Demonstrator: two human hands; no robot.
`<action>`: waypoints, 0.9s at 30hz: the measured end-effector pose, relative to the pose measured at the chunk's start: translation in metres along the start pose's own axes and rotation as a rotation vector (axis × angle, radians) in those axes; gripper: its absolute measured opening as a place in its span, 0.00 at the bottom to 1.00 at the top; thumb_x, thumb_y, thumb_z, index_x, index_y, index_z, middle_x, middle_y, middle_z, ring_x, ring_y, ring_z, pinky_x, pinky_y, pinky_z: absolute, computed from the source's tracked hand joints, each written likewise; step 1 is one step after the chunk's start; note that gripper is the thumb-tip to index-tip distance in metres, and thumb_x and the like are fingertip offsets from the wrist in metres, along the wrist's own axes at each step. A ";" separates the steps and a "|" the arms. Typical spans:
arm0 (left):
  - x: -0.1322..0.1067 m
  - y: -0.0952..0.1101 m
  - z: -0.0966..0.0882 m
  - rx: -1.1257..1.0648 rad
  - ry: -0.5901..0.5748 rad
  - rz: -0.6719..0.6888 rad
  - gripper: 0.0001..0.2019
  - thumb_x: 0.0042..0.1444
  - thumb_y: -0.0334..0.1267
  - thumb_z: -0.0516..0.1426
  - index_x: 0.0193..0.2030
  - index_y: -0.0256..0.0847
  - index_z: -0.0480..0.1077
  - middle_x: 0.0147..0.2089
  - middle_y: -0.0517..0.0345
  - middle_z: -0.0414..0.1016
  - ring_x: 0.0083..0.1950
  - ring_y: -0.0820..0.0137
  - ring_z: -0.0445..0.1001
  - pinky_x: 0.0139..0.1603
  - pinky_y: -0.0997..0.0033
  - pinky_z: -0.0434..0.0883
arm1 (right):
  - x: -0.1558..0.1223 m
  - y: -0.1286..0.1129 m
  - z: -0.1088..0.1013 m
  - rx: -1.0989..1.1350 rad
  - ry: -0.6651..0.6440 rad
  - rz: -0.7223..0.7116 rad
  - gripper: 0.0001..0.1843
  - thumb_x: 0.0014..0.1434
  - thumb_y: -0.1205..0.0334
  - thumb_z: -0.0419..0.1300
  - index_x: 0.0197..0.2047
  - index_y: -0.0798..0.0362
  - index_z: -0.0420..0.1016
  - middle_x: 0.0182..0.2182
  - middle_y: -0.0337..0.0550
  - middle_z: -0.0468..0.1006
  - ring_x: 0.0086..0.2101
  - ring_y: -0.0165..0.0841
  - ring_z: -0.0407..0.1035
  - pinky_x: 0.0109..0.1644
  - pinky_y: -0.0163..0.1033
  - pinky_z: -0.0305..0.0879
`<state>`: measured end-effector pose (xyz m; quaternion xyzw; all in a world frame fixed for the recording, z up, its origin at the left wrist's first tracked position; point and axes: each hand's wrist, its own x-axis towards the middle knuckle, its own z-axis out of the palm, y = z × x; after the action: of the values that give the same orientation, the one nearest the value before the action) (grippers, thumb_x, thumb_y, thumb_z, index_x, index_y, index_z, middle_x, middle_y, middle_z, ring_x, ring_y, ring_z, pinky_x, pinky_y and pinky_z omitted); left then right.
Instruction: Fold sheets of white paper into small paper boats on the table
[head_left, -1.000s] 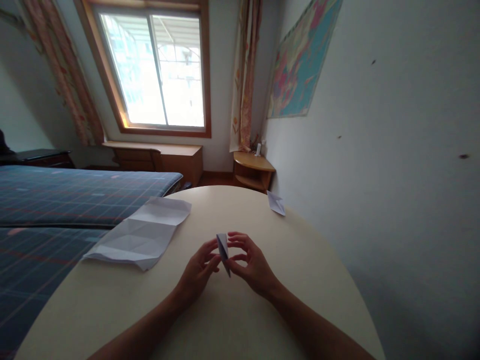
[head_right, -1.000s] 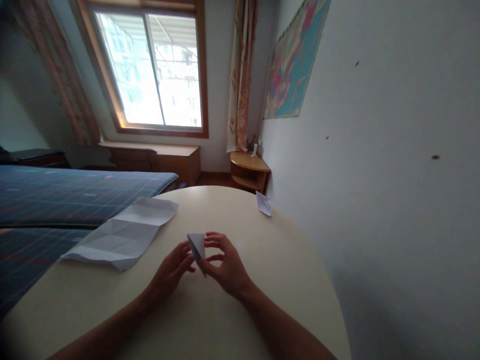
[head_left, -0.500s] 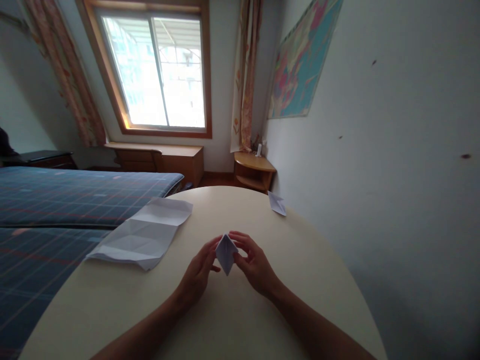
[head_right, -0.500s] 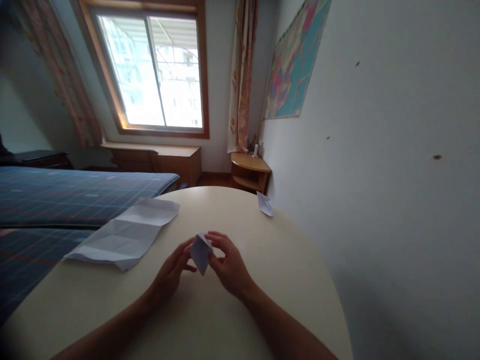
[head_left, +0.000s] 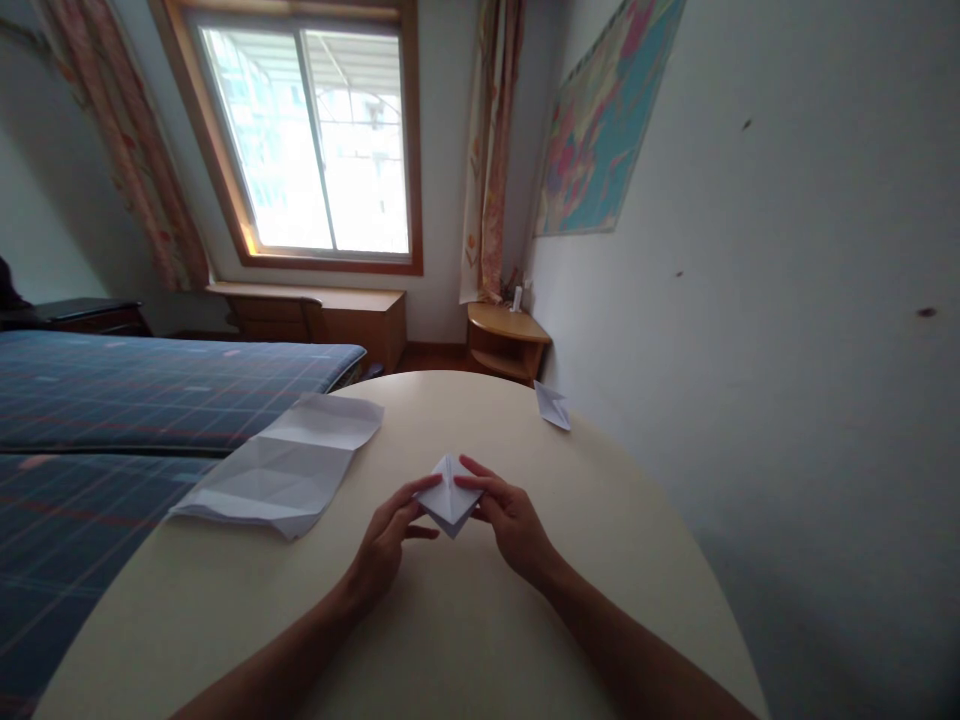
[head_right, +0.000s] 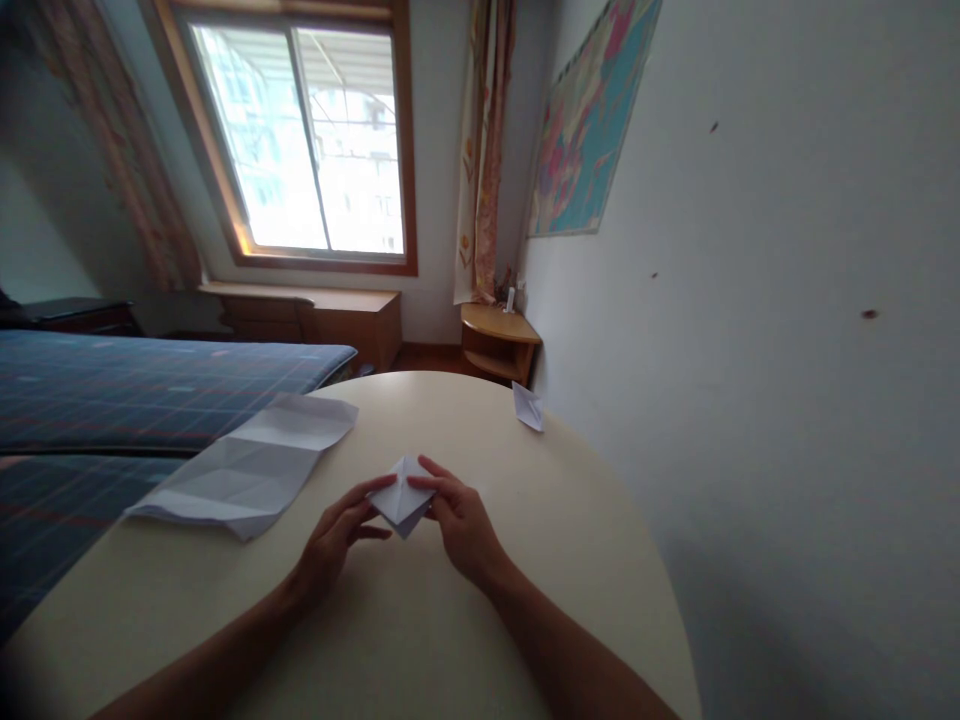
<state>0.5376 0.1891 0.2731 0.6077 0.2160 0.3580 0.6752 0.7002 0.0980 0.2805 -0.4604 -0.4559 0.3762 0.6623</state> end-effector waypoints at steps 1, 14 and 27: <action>0.001 0.000 0.000 0.016 0.008 0.002 0.23 0.58 0.51 0.56 0.54 0.39 0.73 0.48 0.49 0.77 0.45 0.60 0.76 0.37 0.64 0.78 | 0.000 -0.001 0.001 0.002 0.000 0.011 0.17 0.57 0.47 0.63 0.45 0.47 0.82 0.65 0.46 0.62 0.56 0.47 0.66 0.56 0.54 0.69; 0.006 -0.008 0.002 0.162 0.036 0.061 0.22 0.53 0.47 0.62 0.51 0.38 0.71 0.51 0.48 0.77 0.37 0.65 0.79 0.36 0.65 0.78 | -0.002 0.002 -0.002 -0.100 -0.064 -0.015 0.14 0.55 0.60 0.64 0.46 0.48 0.78 0.65 0.47 0.59 0.58 0.45 0.64 0.54 0.49 0.69; 0.004 -0.008 0.003 0.142 0.002 0.081 0.27 0.54 0.42 0.63 0.58 0.41 0.61 0.47 0.51 0.79 0.39 0.67 0.78 0.36 0.71 0.74 | -0.002 0.011 0.000 -0.070 0.016 0.049 0.36 0.50 0.65 0.68 0.59 0.42 0.58 0.49 0.42 0.68 0.39 0.33 0.73 0.41 0.42 0.73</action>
<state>0.5446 0.1898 0.2662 0.6621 0.2167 0.3691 0.6151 0.6992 0.0996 0.2700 -0.4975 -0.4520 0.3724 0.6399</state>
